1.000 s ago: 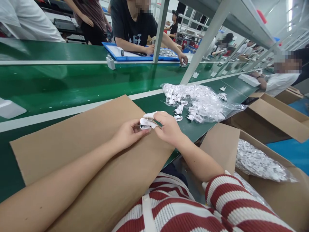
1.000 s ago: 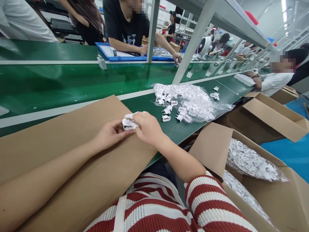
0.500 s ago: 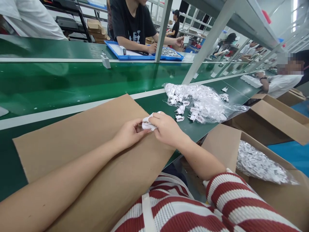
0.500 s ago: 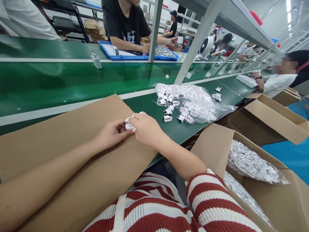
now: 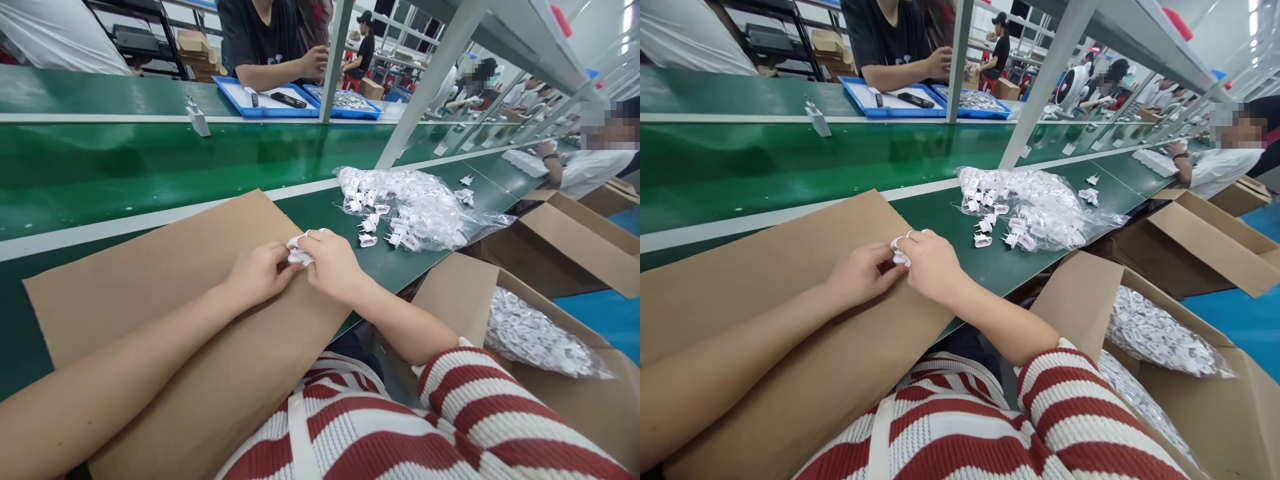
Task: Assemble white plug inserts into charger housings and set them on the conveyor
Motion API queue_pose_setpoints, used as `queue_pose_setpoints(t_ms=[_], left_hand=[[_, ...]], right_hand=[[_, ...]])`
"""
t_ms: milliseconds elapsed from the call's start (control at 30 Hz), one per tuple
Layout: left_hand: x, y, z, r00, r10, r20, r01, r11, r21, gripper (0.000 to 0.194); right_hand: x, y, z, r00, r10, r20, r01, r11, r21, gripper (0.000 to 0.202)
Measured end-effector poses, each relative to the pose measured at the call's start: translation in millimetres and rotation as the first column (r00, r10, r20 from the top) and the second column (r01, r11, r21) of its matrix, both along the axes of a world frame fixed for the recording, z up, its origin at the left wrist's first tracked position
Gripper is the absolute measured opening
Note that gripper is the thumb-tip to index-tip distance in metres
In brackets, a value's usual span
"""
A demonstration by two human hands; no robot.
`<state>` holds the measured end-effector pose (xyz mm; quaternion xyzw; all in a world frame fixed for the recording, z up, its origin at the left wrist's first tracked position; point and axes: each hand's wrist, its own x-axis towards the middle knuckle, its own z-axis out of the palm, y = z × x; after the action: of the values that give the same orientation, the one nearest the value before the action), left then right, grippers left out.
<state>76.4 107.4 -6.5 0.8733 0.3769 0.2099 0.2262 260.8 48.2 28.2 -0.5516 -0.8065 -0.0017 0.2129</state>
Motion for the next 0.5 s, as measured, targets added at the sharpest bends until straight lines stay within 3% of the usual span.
queue_pose_setpoints(t_ms=[100,200,267,333,433,500], left_hand=[[0,-3,1.3,0.999,0.015,-0.032,-0.014,1.0,0.008,0.039],[1,-3,3.9,0.999,-0.019,0.039,0.022,0.996,-0.081,0.042],[-3,5,7.7,0.994,0.038,0.099,-0.02,0.984,-0.175,0.041],[-14,22,15.2,0.97,0.217,0.109,-0.182,0.947,-0.266,0.04],[-38,56,31.9,0.846,0.526,0.087,-0.492,0.834,-0.251,0.037],[-51,76,43.0,0.806,0.581,0.113,-0.56,0.81,-0.172,0.038]], right_hand=[[3,2,-2.9,0.998,0.0,-0.057,-0.001,1.0,-0.019,0.032],[15,-4,-10.8,0.962,0.058,-0.267,-0.064,0.998,-0.014,0.038],[30,-13,-18.9,0.907,0.083,-0.412,-0.08,0.996,0.024,0.051],[49,-24,-29.4,0.906,0.007,-0.424,0.031,0.996,0.083,0.052],[79,-37,-49.9,0.929,-0.269,-0.254,0.308,0.943,0.128,0.042],[94,-40,-65.2,0.884,-0.442,-0.151,0.461,0.877,0.134,0.036]])
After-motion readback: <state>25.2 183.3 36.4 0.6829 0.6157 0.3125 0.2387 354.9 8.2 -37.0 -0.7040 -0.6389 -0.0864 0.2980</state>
